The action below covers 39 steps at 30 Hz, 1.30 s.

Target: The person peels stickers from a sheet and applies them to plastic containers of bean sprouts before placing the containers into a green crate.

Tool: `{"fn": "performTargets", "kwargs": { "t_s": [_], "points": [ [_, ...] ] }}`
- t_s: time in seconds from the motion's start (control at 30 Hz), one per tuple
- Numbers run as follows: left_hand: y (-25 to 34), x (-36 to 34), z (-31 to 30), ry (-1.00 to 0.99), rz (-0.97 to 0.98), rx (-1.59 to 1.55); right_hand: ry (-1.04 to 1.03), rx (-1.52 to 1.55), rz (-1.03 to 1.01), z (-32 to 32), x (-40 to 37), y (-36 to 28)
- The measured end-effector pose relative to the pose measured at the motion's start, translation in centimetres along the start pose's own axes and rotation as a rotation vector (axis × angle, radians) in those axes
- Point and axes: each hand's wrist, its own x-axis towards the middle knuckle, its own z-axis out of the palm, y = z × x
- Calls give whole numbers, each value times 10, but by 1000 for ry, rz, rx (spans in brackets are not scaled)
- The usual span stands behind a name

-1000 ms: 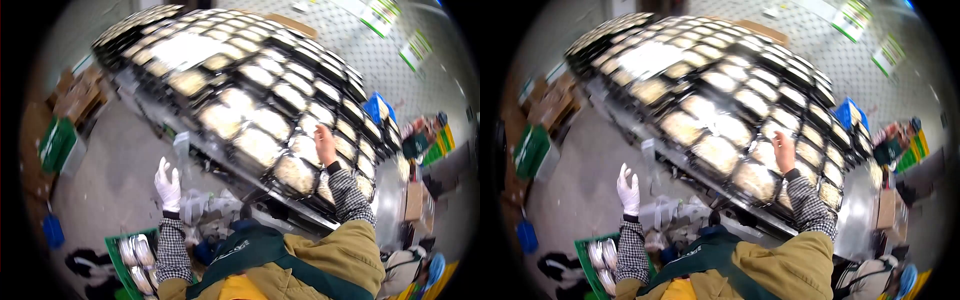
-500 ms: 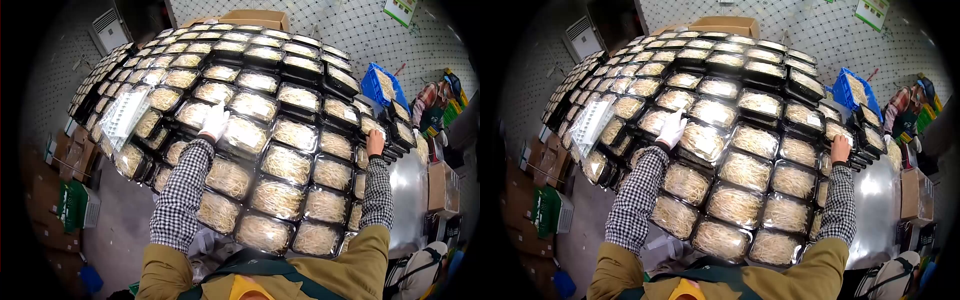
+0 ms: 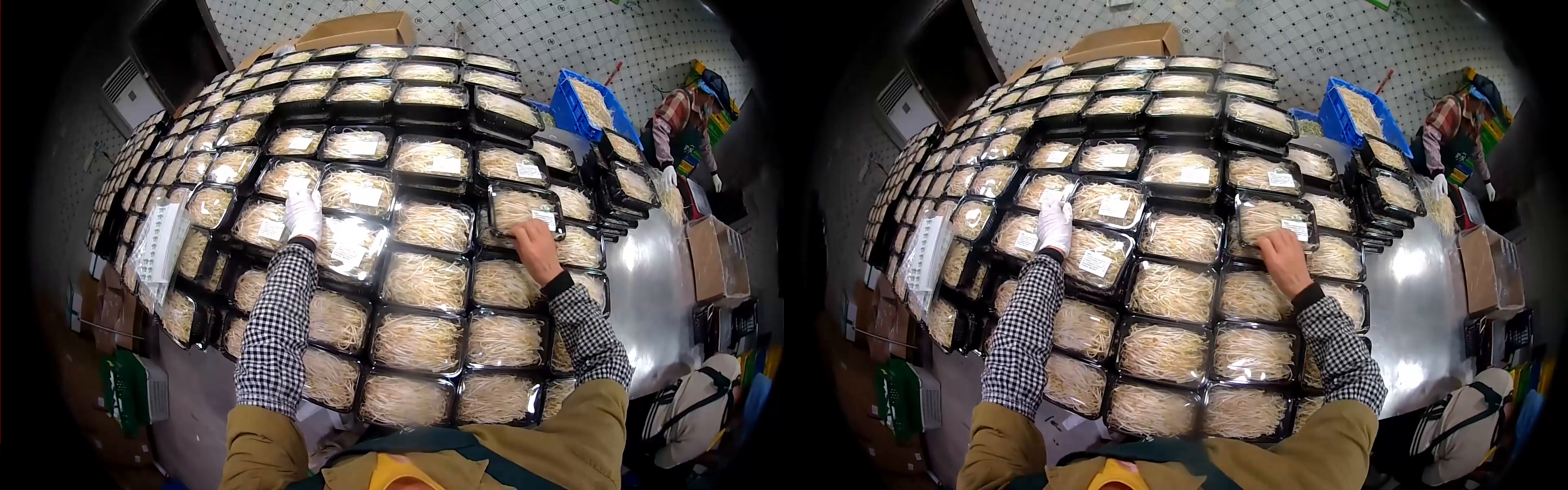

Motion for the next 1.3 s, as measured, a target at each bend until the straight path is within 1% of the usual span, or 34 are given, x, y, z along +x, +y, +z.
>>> {"fn": "performTargets", "kwargs": {
  "t_s": [0.07,0.1,0.13,0.2,0.27,0.3,0.33,0.37,0.4,0.43,0.47,0.5,0.53,0.57,0.6,0.63,0.67,0.7,0.73,0.77,0.8,0.83,0.87,0.93,0.97,1.0,1.03,1.07,1.13,1.17,1.2,1.23,1.27,1.3],
  "points": [
    [-10,-2,9,68,54,-62,53,46,19,-8,17,-4],
    [-10,-4,4,51,67,-60,79,71,23,-16,27,-7],
    [-9,-6,0,34,75,-58,176,22,69,-24,34,-2],
    [-8,-9,1,71,30,-103,317,-31,328,-10,38,39],
    [-3,-13,-5,50,44,-92,305,-227,548,6,42,84],
    [-3,-12,1,81,57,37,167,-155,713,19,40,110],
    [-5,-7,7,71,117,169,20,-80,863,37,42,138],
    [-2,-5,6,24,103,205,-25,58,893,58,37,162],
    [4,-11,-2,45,66,164,-80,194,920,70,32,178],
    [0,-10,3,61,77,162,-55,233,923,72,34,179],
    [-2,-8,5,36,23,114,-33,272,928,72,35,178],
    [5,-6,-7,-102,-96,14,5,288,920,70,34,175],
    [15,-10,-41,-222,-180,-194,36,302,916,65,32,172],
    [1,-6,-23,-255,-129,-347,67,223,859,60,26,185],
    [-8,-3,-7,-183,0,-481,96,153,798,59,28,192],
    [-6,-2,-10,-150,-33,-586,111,155,776,24,43,159],
    [8,-13,-39,10,25,-610,133,176,701,-2,59,136],
    [14,-23,-61,94,89,-587,131,47,574,-22,69,122],
    [13,-29,-73,24,267,-257,62,39,504,-36,81,114],
    [20,-61,-137,97,230,-363,86,123,336,-54,92,85],
    [8,-74,-136,310,401,-61,-105,116,393,-81,103,57],
    [-6,-94,-146,376,335,-66,69,39,180,-80,105,55],
    [-20,-116,-165,440,273,-74,139,119,115,-90,122,20],
    [-54,-181,-210,486,-88,-526,1,97,177,-121,144,-50],
    [-74,-218,-234,379,-218,-562,26,25,80,-138,152,-112],
    [-97,-258,-242,456,-297,-576,65,-49,-14,-154,155,-183],
    [-116,-304,-255,500,-427,-670,40,-37,27,-160,157,-248],
    [-133,-353,-270,553,-550,-772,2,88,-106,-135,163,-253],
    [-160,-458,-299,624,-720,-765,-152,404,-282,-97,167,-316],
    [-175,-512,-299,634,-861,-680,-216,512,-361,-81,161,-362],
    [-185,-566,-302,708,-958,-583,-281,617,-434,-69,149,-420],
    [-188,-619,-308,788,-1043,-393,-445,680,-498,-61,138,-476],
    [-192,-670,-320,720,-1284,-479,-482,776,-656,-63,115,-542],
    [-191,-720,-329,756,-1407,-466,-624,741,-657,-59,95,-599]
  ]
}}
